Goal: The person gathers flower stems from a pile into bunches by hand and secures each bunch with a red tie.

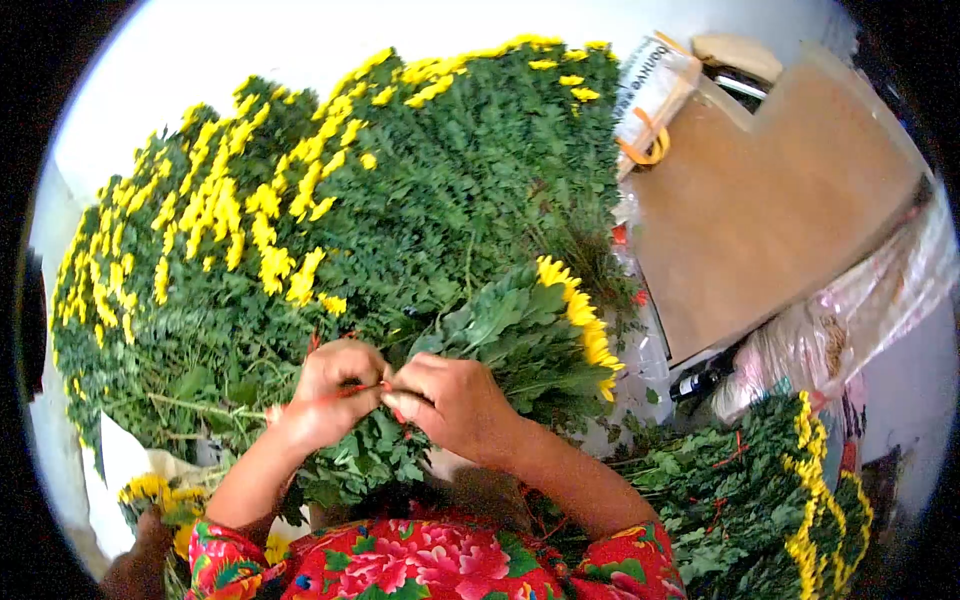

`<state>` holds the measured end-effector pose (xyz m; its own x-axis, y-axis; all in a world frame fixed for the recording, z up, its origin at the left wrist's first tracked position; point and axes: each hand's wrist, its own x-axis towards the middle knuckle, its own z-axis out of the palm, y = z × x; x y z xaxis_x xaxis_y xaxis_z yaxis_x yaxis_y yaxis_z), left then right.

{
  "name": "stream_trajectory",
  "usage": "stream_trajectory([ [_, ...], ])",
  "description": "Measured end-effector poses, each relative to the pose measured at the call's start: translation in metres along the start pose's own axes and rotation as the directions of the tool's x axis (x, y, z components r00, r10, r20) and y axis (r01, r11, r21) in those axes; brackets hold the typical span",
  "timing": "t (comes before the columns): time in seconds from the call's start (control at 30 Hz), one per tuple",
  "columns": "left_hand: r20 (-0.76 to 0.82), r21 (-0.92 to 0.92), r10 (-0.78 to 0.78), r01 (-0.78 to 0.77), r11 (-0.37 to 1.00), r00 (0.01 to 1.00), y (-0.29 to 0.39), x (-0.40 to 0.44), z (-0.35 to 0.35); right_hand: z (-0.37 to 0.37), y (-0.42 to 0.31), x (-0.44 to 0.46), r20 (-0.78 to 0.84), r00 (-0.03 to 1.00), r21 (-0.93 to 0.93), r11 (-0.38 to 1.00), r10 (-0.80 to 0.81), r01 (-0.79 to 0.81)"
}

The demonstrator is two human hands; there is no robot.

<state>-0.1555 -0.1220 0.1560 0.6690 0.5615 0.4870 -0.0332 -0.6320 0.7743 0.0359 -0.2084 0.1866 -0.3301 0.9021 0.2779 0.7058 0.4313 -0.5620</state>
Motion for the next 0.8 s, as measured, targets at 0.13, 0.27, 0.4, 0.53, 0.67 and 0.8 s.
stream_trajectory([
  [0.13,0.16,0.479,0.39,-0.417,0.773,0.907,0.008,0.003,0.0,-0.007,-0.001,0.009,-0.097,0.991,0.24,0.968,0.094,-0.068],
  [0.27,0.067,0.518,0.475,-0.438,0.735,0.877,0.013,0.005,0.004,0.0,0.018,0.015,-0.03,0.999,0.239,0.971,0.012,-0.004],
  [0.4,-0.022,0.485,0.432,-0.368,0.793,0.902,0.011,0.001,0.005,0.003,0.019,0.011,-0.09,0.995,0.301,0.954,0.035,-0.007],
  [0.53,-0.015,0.413,0.346,-0.31,0.857,0.938,0.015,0.001,0.002,-0.001,0.02,0.011,-0.075,0.997,0.32,0.947,0.001,0.024],
  [0.67,0.011,0.19,0.073,-0.074,0.979,0.997,0.021,0.006,-0.008,-0.007,0.021,0.011,-0.021,1.0,0.283,0.959,-0.017,0.022],
  [0.8,0.063,0.206,-0.133,0.118,0.971,0.989,0.022,0.006,-0.016,-0.008,0.015,0.003,0.004,0.977,-0.04,0.977,-0.212,0.212],
])
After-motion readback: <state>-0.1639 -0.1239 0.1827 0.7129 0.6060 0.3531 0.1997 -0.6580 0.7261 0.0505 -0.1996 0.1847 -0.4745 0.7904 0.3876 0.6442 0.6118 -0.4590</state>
